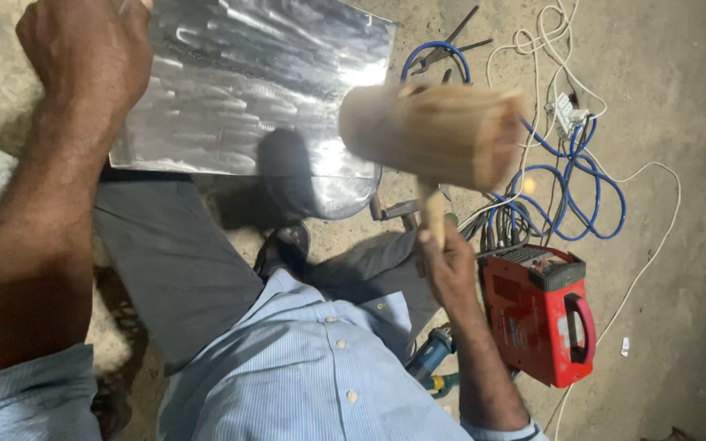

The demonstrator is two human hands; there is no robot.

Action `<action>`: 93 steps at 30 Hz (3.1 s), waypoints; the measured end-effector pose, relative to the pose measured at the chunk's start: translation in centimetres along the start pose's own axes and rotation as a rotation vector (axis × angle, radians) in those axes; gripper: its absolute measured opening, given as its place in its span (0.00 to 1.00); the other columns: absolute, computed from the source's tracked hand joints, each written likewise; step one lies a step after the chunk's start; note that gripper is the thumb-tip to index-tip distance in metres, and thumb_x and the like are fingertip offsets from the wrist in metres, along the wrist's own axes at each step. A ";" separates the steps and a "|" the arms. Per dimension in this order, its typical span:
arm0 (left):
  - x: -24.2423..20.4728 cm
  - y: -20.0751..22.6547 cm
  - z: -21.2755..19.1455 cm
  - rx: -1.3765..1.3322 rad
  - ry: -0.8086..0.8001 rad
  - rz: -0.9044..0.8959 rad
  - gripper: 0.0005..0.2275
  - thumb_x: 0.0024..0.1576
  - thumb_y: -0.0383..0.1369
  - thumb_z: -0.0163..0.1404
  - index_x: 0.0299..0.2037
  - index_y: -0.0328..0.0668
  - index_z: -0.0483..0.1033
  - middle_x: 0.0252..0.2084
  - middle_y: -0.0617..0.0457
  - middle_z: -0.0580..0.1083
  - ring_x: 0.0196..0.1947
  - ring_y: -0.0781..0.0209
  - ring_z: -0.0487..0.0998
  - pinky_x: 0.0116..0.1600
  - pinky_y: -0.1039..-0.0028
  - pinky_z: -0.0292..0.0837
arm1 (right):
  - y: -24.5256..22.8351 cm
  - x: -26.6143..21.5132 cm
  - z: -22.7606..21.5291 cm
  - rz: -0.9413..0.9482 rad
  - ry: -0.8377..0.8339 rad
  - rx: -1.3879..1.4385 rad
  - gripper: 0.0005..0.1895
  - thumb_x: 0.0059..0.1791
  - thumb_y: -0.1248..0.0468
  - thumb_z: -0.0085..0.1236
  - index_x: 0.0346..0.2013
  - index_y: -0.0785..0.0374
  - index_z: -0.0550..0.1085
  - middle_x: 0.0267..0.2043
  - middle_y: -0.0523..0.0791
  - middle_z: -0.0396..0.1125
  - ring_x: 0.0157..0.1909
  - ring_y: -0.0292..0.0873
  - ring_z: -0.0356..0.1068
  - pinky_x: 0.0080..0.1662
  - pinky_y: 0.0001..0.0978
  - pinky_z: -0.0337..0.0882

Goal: The person sits on the floor and repeatedly strikes a rectangular metal sheet with a wooden mallet. The metal sheet rests on a curved metal support between the legs. The person adjusts the sheet's position occasionally while continuing to hammer it.

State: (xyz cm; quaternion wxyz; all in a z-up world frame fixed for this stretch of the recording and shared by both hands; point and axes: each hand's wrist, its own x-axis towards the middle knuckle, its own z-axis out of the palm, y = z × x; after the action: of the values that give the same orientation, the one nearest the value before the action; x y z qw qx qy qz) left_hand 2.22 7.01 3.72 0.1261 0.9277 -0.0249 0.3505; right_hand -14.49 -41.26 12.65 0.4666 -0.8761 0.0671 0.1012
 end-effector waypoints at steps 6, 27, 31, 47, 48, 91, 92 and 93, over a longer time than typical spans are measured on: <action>-0.9 -0.3 -0.7 -0.006 -0.363 -0.260 0.16 0.72 0.39 0.59 0.40 0.29 0.80 0.27 0.39 0.76 0.28 0.44 0.81 0.34 0.54 0.73 | -1.1 0.9 3.0 -0.695 0.170 0.500 0.23 0.55 0.43 0.56 0.40 0.61 0.67 0.30 0.45 0.62 0.28 0.36 0.63 0.30 0.28 0.67; -0.5 2.3 -1.9 0.006 -0.395 -0.115 0.20 0.68 0.43 0.59 0.48 0.24 0.80 0.23 0.41 0.75 0.23 0.50 0.80 0.33 0.55 0.71 | -0.8 0.3 0.1 0.106 -0.030 0.080 0.31 0.51 0.34 0.42 0.38 0.61 0.69 0.20 0.40 0.61 0.17 0.34 0.60 0.18 0.28 0.64; -1.5 1.2 -1.0 0.017 -0.519 -0.147 0.21 0.71 0.43 0.53 0.53 0.25 0.79 0.27 0.37 0.76 0.29 0.42 0.80 0.39 0.51 0.71 | -2.0 -0.6 -0.6 -0.452 0.074 0.468 0.30 0.56 0.35 0.52 0.42 0.62 0.68 0.28 0.43 0.61 0.24 0.36 0.62 0.28 0.27 0.64; -2.2 -0.3 -1.1 -0.081 -0.564 -0.299 0.22 0.72 0.44 0.55 0.54 0.23 0.78 0.31 0.34 0.78 0.31 0.42 0.81 0.40 0.50 0.72 | -1.8 2.4 1.8 -0.653 0.099 0.357 0.24 0.60 0.42 0.49 0.33 0.57 0.66 0.27 0.40 0.56 0.27 0.33 0.56 0.28 0.24 0.60; -1.8 -0.2 -0.9 -0.101 -0.608 -0.323 0.22 0.73 0.45 0.54 0.54 0.23 0.78 0.31 0.34 0.78 0.31 0.42 0.81 0.41 0.50 0.72 | -1.4 2.7 2.4 -0.763 0.118 0.382 0.23 0.61 0.44 0.52 0.32 0.56 0.66 0.28 0.42 0.54 0.28 0.34 0.54 0.29 0.26 0.59; 0.7 0.0 -4.7 0.183 -0.235 0.102 0.11 0.69 0.40 0.60 0.45 0.41 0.81 0.28 0.52 0.75 0.25 0.59 0.78 0.29 0.66 0.71 | 0.2 2.6 2.9 -0.478 0.045 0.208 0.31 0.54 0.36 0.53 0.52 0.62 0.68 0.27 0.39 0.62 0.27 0.33 0.62 0.30 0.26 0.61; 0.6 0.1 -4.7 0.159 -0.229 0.119 0.10 0.68 0.39 0.58 0.47 0.40 0.81 0.27 0.52 0.75 0.25 0.61 0.78 0.30 0.68 0.71 | 0.8 2.8 3.0 -0.332 0.034 -0.085 0.34 0.54 0.36 0.50 0.56 0.64 0.69 0.25 0.38 0.63 0.26 0.31 0.64 0.29 0.25 0.62; 0.6 0.4 -4.7 0.164 -0.205 0.139 0.10 0.67 0.39 0.58 0.48 0.40 0.81 0.28 0.52 0.76 0.27 0.61 0.78 0.31 0.69 0.72 | 1.2 2.6 2.7 -0.179 0.032 -0.371 0.37 0.54 0.36 0.47 0.61 0.66 0.70 0.24 0.37 0.63 0.25 0.30 0.67 0.29 0.23 0.64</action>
State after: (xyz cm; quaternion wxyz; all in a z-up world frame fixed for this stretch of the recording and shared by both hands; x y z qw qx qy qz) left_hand -0.41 7.84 7.65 0.0223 0.9618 -0.0730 0.2629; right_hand -12.55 -39.76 9.56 0.3031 -0.9510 -0.0235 0.0563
